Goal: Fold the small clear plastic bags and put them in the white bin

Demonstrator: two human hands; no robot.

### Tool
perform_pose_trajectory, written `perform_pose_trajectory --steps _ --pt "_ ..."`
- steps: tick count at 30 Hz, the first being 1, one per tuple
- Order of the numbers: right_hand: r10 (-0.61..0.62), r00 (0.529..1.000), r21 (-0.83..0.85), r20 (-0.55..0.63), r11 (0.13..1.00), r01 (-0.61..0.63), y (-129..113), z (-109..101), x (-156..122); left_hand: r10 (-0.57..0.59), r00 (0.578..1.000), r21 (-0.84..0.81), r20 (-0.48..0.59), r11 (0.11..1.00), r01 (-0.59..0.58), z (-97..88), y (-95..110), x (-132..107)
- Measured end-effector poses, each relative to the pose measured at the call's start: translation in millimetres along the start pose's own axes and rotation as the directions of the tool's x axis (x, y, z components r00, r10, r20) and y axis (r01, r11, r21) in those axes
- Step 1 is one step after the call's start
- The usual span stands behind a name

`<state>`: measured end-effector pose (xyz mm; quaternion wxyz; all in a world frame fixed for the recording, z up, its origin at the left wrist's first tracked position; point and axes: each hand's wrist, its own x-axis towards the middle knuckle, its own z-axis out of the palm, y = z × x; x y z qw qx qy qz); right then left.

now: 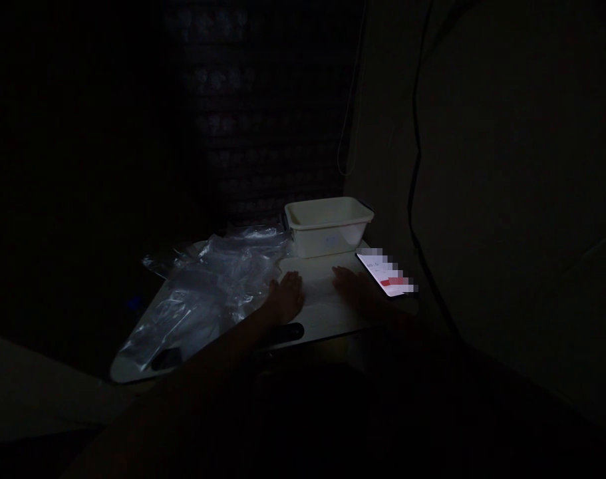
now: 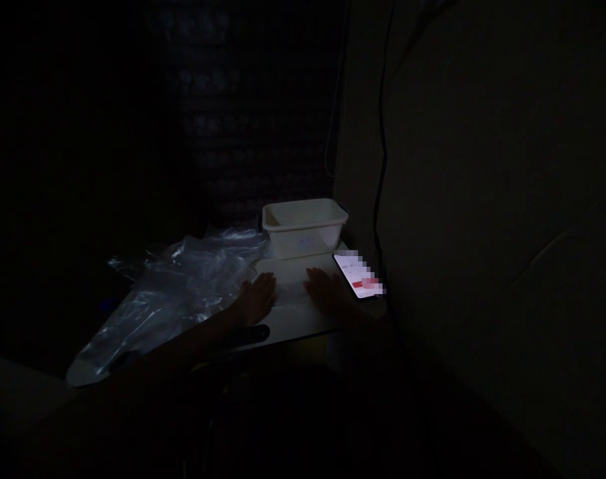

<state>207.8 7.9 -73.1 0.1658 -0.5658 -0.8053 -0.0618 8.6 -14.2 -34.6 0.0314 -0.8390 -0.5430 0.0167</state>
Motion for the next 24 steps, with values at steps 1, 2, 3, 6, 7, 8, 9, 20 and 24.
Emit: perform_pose_trajectory --steps 1,2,3,6,7,8,9,20,24 --pt "0.007 1.0 0.003 -0.003 1.0 -0.007 0 0 1 0.004 1.0 0.006 0.001 1.0 -0.004 0.1 0 0" --pt "0.014 1.0 0.001 -0.017 1.0 -0.014 0 -1 3 0.003 1.0 0.009 0.004 1.0 -0.003 0.5 1 0" --pt "0.017 0.999 -0.005 -0.036 1.0 -0.017 -1 -3 4 -0.003 1.0 0.011 0.008 1.0 0.002 1.1 1 0" --pt "-0.008 0.996 -0.033 -0.09 0.999 0.005 -8 -12 10 -0.019 1.0 0.008 0.022 1.0 0.019 3.2 0 1" --pt "-0.025 0.995 -0.041 -0.096 0.999 0.021 -13 -16 12 -0.023 1.0 0.01 0.019 1.0 0.023 3.9 0 1" --pt "-0.027 0.996 -0.048 -0.089 0.999 0.022 -18 -20 14 -0.027 1.0 0.015 0.011 1.0 0.027 4.5 0 1" --pt "-0.036 0.997 -0.055 -0.072 0.998 0.032 -23 -23 15 -0.03 1.0 0.021 0.003 0.999 0.029 5.1 0 1" --pt "-0.276 0.958 -0.052 0.081 0.958 0.281 -62 -15 13 -0.093 0.996 0.007 0.01 0.996 0.093 6.0 2 -3" --pt "-0.244 0.966 -0.063 0.083 0.966 0.249 -58 -12 10 -0.093 0.996 0.045 0.001 0.995 0.093 5.2 3 -3"
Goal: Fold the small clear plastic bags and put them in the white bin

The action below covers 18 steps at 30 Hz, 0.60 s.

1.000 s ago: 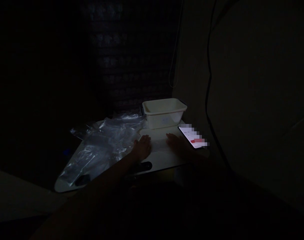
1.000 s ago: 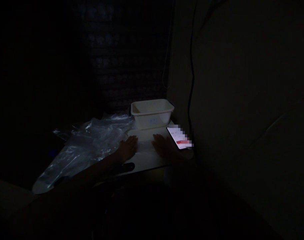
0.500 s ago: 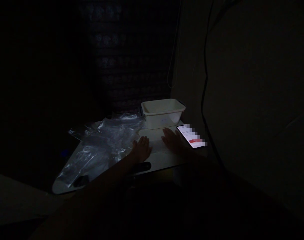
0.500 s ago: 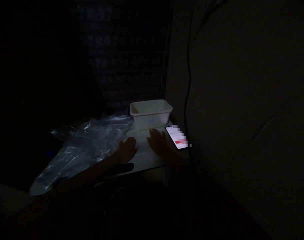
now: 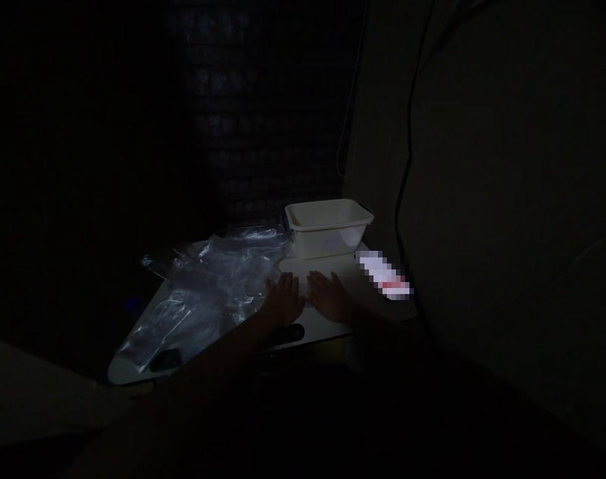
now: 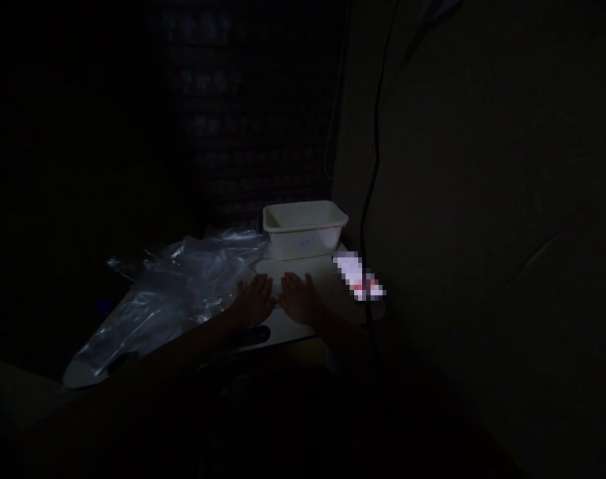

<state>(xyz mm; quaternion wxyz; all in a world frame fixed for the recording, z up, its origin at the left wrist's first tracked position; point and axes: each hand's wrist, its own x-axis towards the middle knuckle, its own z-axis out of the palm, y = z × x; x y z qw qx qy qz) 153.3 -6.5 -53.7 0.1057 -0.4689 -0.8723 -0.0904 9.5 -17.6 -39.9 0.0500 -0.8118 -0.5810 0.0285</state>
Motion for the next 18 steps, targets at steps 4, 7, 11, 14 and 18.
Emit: perform_pose_trajectory --steps 4,7,11,14,18 --pt "0.042 0.997 -0.045 -0.061 0.998 -0.045 7 5 -5 0.005 1.0 0.012 -0.012 1.0 -0.005 -0.8 0 0" --pt "0.053 0.994 -0.047 -0.096 0.997 -0.058 12 8 -7 0.013 1.0 0.012 -0.01 1.0 -0.013 -1.2 0 0" --pt "0.057 0.991 -0.046 -0.124 0.997 -0.063 17 10 -11 -0.008 1.0 0.009 0.004 1.0 0.008 -2.3 1 1" --pt "0.077 0.987 -0.059 -0.141 0.995 -0.086 20 10 -14 -0.012 1.0 0.007 0.018 1.0 0.012 -4.3 1 0" --pt "0.079 0.986 -0.088 -0.144 0.992 -0.092 29 10 -20 -0.008 1.0 0.008 0.027 1.0 0.007 -6.4 2 -1"
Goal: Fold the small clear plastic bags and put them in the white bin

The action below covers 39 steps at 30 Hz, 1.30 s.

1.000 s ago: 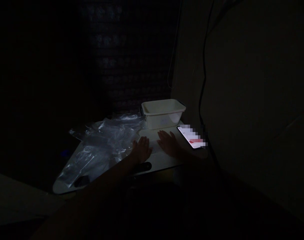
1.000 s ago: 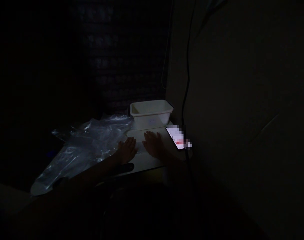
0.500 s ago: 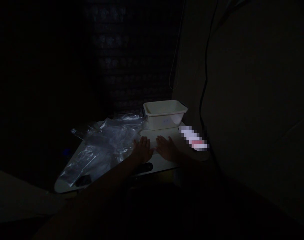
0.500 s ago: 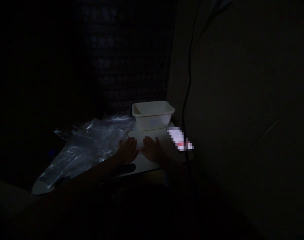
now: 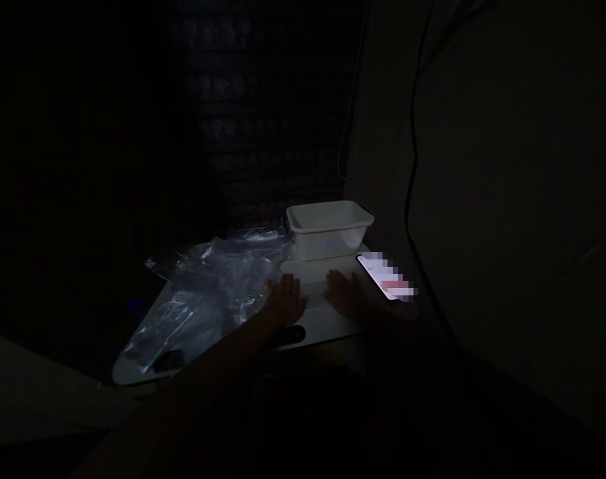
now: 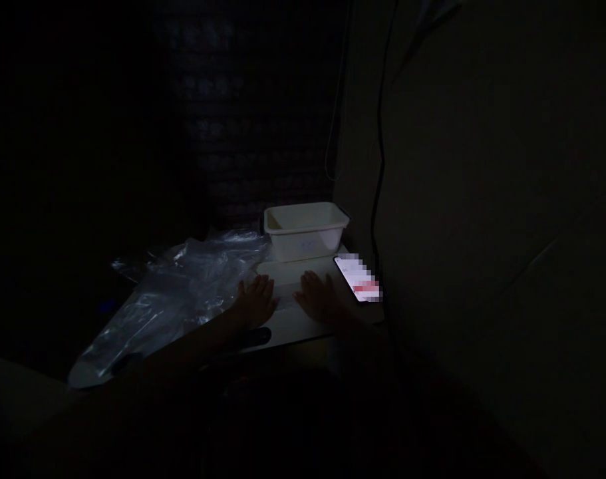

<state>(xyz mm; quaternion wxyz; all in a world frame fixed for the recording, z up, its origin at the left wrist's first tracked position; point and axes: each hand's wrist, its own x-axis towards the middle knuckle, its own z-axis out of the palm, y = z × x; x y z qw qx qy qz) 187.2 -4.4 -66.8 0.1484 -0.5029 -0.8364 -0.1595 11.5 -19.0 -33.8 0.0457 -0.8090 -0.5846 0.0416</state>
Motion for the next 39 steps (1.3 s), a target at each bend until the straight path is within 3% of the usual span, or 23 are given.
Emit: perform_pose_trajectory --steps 8,13,19,26,29,35,39 --pt "-0.044 0.994 -0.017 0.099 0.999 0.046 21 -12 -9 -0.011 1.0 0.01 -0.002 1.0 0.011 3.0 0 2" --pt "-0.049 0.996 -0.029 0.068 0.998 0.051 36 -5 -8 -0.003 1.0 0.001 0.006 1.0 0.003 2.4 -2 2" --pt "0.019 0.996 -0.027 0.084 0.999 -0.017 37 -8 -4 0.001 1.0 0.0 -0.012 1.0 -0.001 4.6 -1 2" --pt "0.1 0.979 0.143 0.179 0.982 -0.126 45 -15 6 0.044 0.997 -0.038 -0.057 0.998 -0.046 -5.4 -3 0" --pt "0.141 0.979 0.059 0.149 0.987 -0.152 51 -13 9 0.085 0.992 -0.072 -0.098 0.993 -0.092 -12.0 -4 3" --pt "0.029 0.995 -0.038 0.096 0.999 -0.026 53 -1 9 0.281 0.953 -0.077 -0.115 0.954 -0.29 -9.6 5 11" --pt "-0.035 0.999 -0.018 0.038 0.999 0.036 40 0 3 0.263 0.962 -0.063 -0.075 0.961 -0.268 -5.5 15 8"
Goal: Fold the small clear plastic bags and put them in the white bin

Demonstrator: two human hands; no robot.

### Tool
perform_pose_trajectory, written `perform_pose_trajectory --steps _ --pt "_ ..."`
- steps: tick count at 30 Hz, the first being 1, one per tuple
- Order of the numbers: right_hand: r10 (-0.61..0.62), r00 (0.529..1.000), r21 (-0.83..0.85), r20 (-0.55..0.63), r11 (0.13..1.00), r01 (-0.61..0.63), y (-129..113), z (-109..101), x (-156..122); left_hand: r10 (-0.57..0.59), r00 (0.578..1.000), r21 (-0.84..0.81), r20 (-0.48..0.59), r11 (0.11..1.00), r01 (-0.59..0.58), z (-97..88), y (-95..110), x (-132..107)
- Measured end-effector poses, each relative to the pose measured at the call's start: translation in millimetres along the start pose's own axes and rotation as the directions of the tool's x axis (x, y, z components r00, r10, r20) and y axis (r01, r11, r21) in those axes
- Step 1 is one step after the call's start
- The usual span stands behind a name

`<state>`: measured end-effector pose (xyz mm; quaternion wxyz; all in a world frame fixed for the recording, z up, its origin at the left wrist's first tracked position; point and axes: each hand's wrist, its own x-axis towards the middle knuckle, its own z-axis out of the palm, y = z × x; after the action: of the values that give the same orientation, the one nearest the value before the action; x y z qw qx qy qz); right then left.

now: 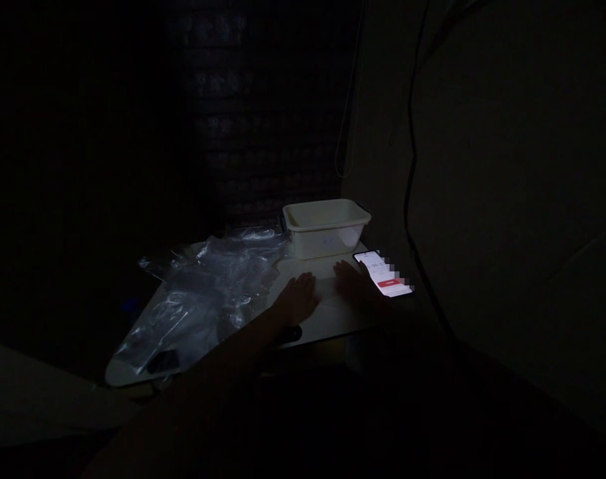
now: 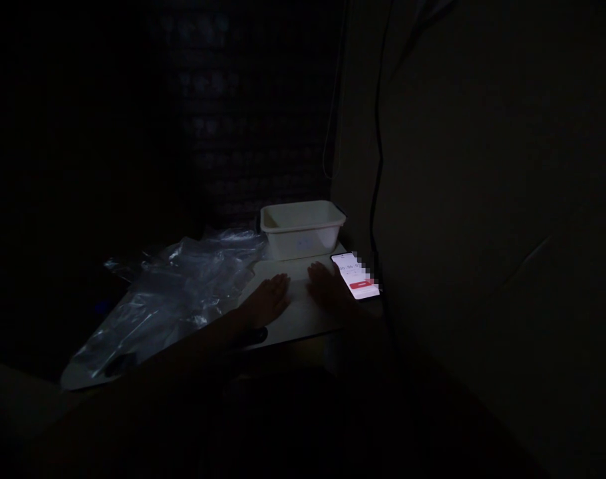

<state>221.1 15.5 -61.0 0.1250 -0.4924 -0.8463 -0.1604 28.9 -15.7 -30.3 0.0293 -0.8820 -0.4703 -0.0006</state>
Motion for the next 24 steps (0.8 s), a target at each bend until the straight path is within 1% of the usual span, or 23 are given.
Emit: perform_pose_trajectory --steps 4,9,11,15,18,21,24 --pt "-0.019 1.0 0.009 -0.02 1.0 0.019 -10 -4 -8 0.006 1.0 0.022 0.028 1.0 -0.006 3.6 0 -3" --pt "-0.09 0.996 -0.039 -0.03 0.995 0.088 -5 0 -12 0.013 1.0 0.041 0.019 0.999 -0.013 7.0 -6 -5" --pt "-0.067 0.997 -0.041 -0.037 0.997 0.066 -2 1 -12 0.017 1.0 0.045 0.016 0.999 -0.018 7.5 -6 -5" --pt "0.027 0.999 -0.033 -0.044 0.999 -0.029 2 1 -11 0.019 0.999 0.037 0.026 0.999 -0.02 7.4 -5 -5" --pt "0.054 0.998 -0.024 -0.02 0.998 -0.055 5 -2 -9 0.011 0.999 0.005 0.035 1.0 -0.011 6.2 -5 -4" --pt "0.083 0.996 -0.032 0.042 0.996 -0.082 6 -11 -3 0.001 1.0 -0.071 0.025 0.997 0.001 1.9 -5 -3" --pt "0.107 0.988 -0.032 0.107 0.994 -0.105 3 -21 7 -0.026 0.999 -0.199 -0.042 0.98 0.017 -3.9 -7 1"
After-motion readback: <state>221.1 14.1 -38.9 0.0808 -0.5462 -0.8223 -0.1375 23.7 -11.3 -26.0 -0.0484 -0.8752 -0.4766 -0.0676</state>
